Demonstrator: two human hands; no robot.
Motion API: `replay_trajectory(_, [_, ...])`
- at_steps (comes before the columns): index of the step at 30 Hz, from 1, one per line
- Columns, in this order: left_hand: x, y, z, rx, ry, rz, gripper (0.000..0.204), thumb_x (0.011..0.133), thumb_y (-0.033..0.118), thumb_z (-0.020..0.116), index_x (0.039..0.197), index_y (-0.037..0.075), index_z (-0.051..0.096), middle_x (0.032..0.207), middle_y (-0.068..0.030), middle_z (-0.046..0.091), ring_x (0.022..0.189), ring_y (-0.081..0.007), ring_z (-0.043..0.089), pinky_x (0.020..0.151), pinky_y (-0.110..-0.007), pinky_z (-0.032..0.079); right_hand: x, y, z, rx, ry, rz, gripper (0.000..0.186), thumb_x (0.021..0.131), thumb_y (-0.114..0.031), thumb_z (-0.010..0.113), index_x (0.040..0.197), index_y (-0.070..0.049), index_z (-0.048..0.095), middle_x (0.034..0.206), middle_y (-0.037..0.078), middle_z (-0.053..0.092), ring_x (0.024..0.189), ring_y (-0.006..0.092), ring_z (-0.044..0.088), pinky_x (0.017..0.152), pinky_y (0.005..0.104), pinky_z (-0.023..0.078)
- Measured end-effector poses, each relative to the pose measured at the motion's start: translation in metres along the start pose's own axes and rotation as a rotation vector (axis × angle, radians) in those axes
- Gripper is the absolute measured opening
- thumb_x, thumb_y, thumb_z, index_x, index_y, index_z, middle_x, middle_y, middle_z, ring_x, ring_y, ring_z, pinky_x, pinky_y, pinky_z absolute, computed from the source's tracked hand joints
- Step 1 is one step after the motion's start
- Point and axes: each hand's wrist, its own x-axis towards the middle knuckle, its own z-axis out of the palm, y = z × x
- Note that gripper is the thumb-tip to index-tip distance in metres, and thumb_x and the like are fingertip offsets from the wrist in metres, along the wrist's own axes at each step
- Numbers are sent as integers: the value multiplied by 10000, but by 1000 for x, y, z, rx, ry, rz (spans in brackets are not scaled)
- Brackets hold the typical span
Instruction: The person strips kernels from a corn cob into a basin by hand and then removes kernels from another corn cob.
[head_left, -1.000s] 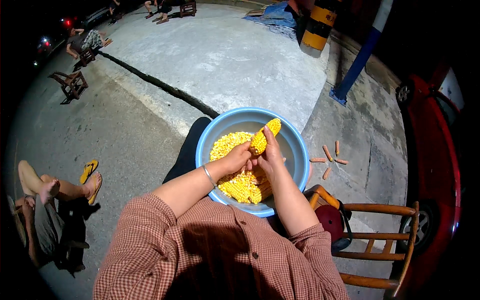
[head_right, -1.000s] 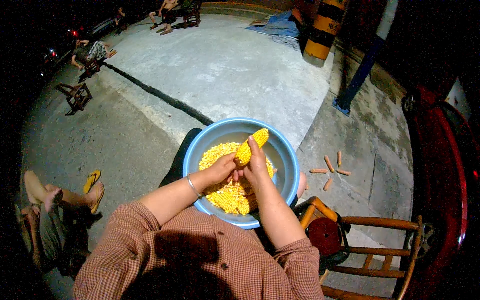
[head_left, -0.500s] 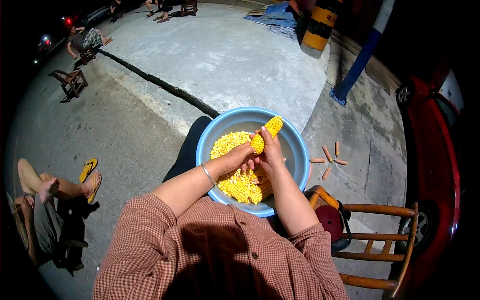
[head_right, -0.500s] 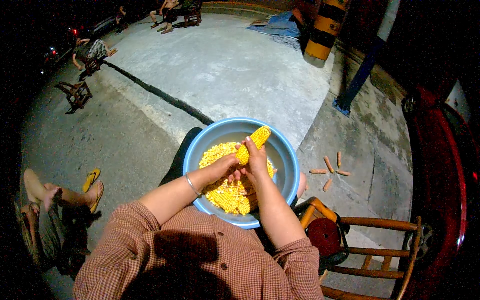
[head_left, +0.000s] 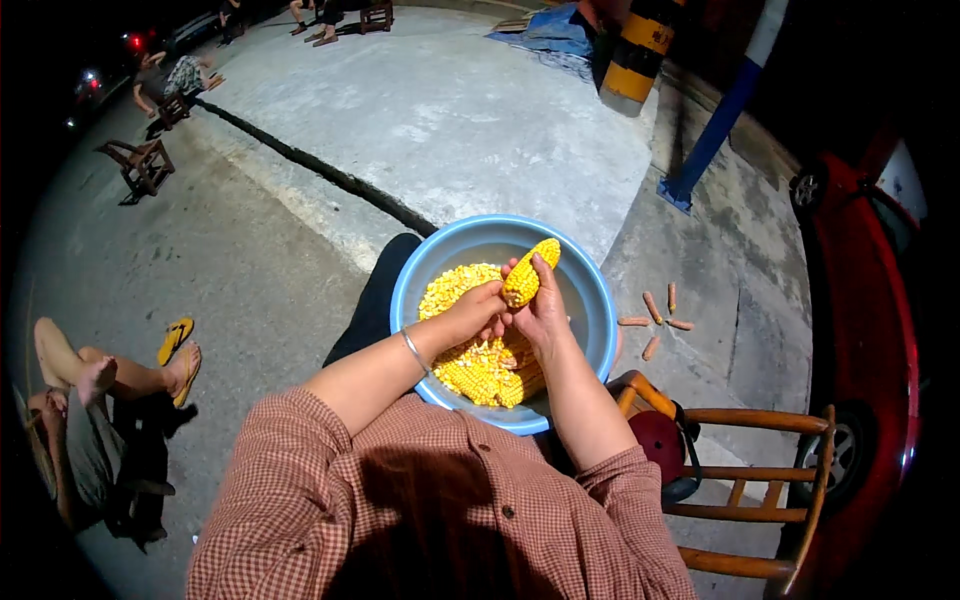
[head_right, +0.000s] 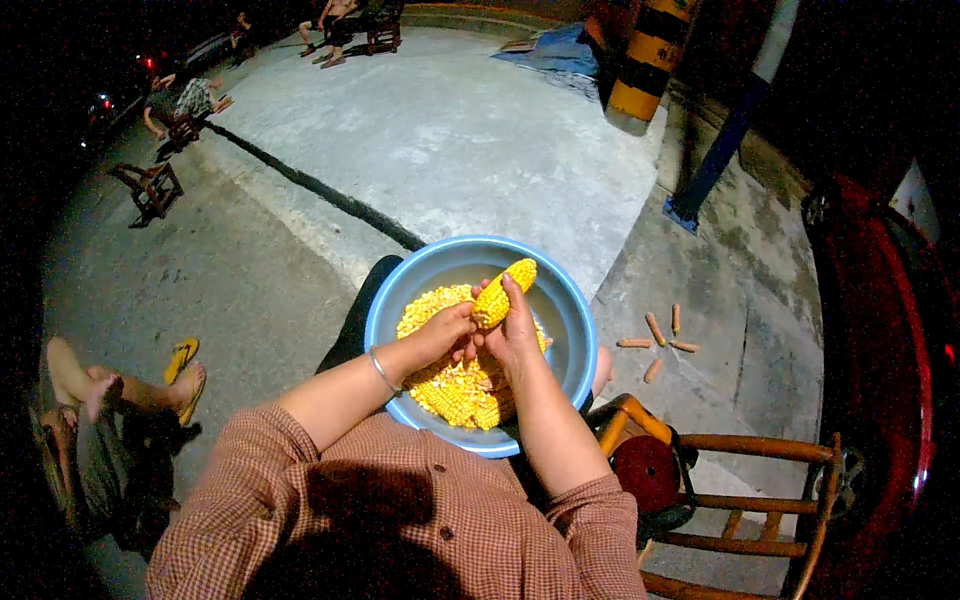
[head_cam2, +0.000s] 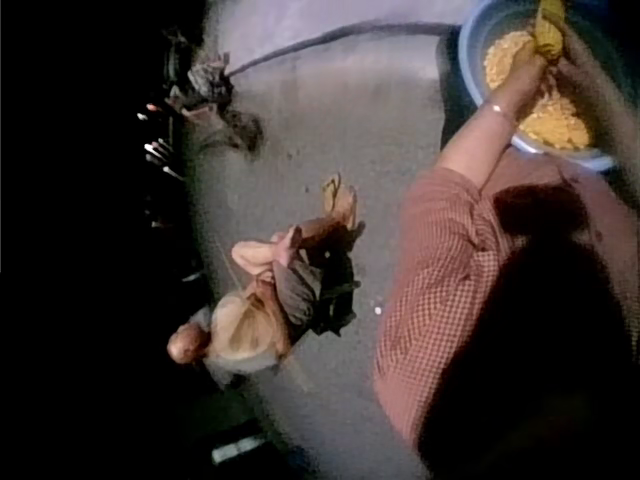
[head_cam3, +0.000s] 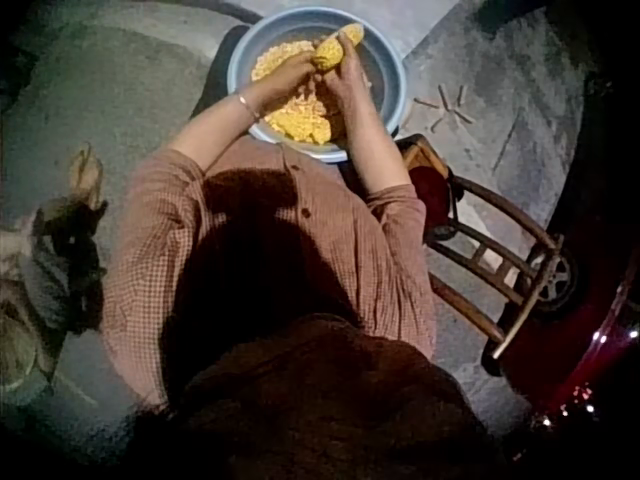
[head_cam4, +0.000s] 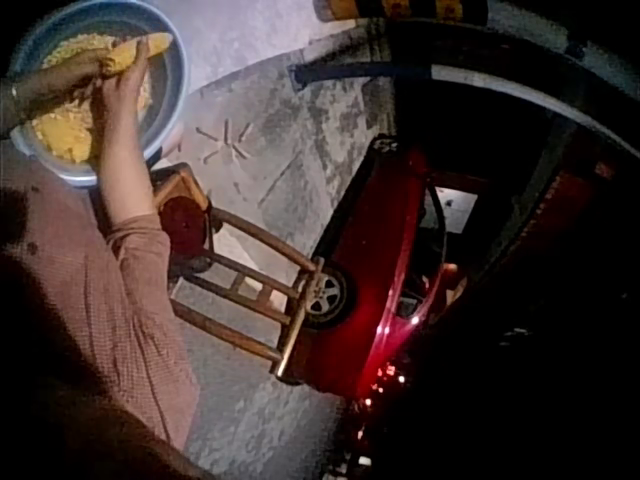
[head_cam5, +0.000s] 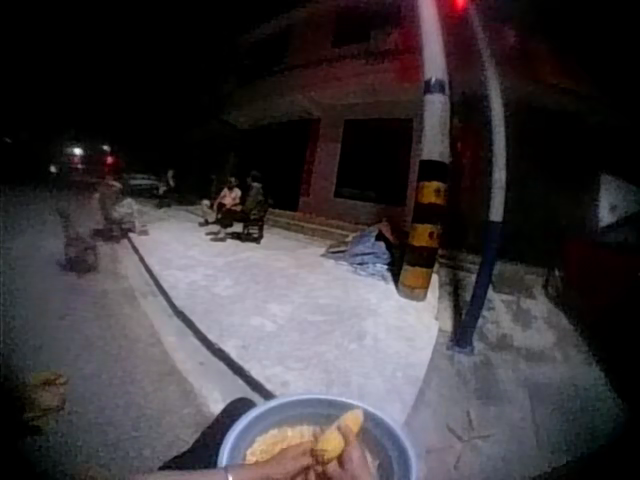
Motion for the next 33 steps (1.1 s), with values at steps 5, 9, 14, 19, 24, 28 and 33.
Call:
replay_trajectory(5, [2, -3, -3, -91, -23, -42, 195, 877, 214, 385, 966, 54, 451, 749, -33, 544, 564, -92, 531, 421, -174, 401, 7, 1, -8, 20, -50, -120, 391, 796, -375, 593, 1080, -136, 470, 899, 37, 528, 815, 187, 538, 642, 359, 494])
replay_trajectory(9, [-1, 2, -4, -149, -31, -54, 257, 913, 295, 371, 968, 58, 452, 755, -34, 545, 575, -88, 534, 425, -171, 410, 5, 3, -4, 57, -87, -131, 407, 799, -367, 591, 1106, -135, 460, 916, 42, 516, 826, 185, 529, 672, 362, 488])
replay_trajectory(14, [-2, 6, 2, -92, 32, 50, 289, 919, 327, 377, 976, 56, 457, 765, -22, 541, 594, -55, 550, 430, -154, 421, -2, 1, 3, 48, -82, -163, 367, 811, -319, 584, 1100, -126, 464, 920, 58, 514, 845, 205, 523, 720, 379, 470])
replay_trajectory(19, [4, 1, 4, -51, 194, 132, 287, 920, 332, 374, 985, 62, 446, 762, -33, 549, 581, -86, 553, 424, -167, 419, 7, 1, -5, -35, -38, -119, 316, 835, -256, 535, 1086, -78, 466, 999, 98, 519, 867, 235, 516, 753, 382, 455])
replay_trajectory(24, [-1, 2, -2, -3, 55, -30, 363, 919, 392, 331, 968, 58, 463, 688, -26, 538, 557, -87, 543, 403, -167, 402, -4, 5, 6, 10, -55, -101, 346, 826, -289, 540, 1087, -75, 465, 1043, 112, 515, 877, 245, 518, 717, 379, 469])
replay_trajectory(28, [-2, 1, 0, 31, 37, -35, 416, 911, 444, 317, 912, 61, 479, 625, -4, 498, 509, -80, 508, 402, -169, 379, -3, 6, 4, -24, -83, -94, 355, 817, -335, 553, 1066, -94, 472, 1022, 104, 526, 854, 245, 525, 635, 381, 486])
replay_trajectory(33, [0, -10, 3, 93, 73, 119, 396, 910, 433, 338, 867, 61, 465, 621, 1, 474, 500, -72, 472, 455, -184, 395, -5, 9, 4, -72, -37, -70, 347, 813, -379, 557, 1019, -111, 480, 972, 86, 547, 815, 235, 535, 615, 376, 487])
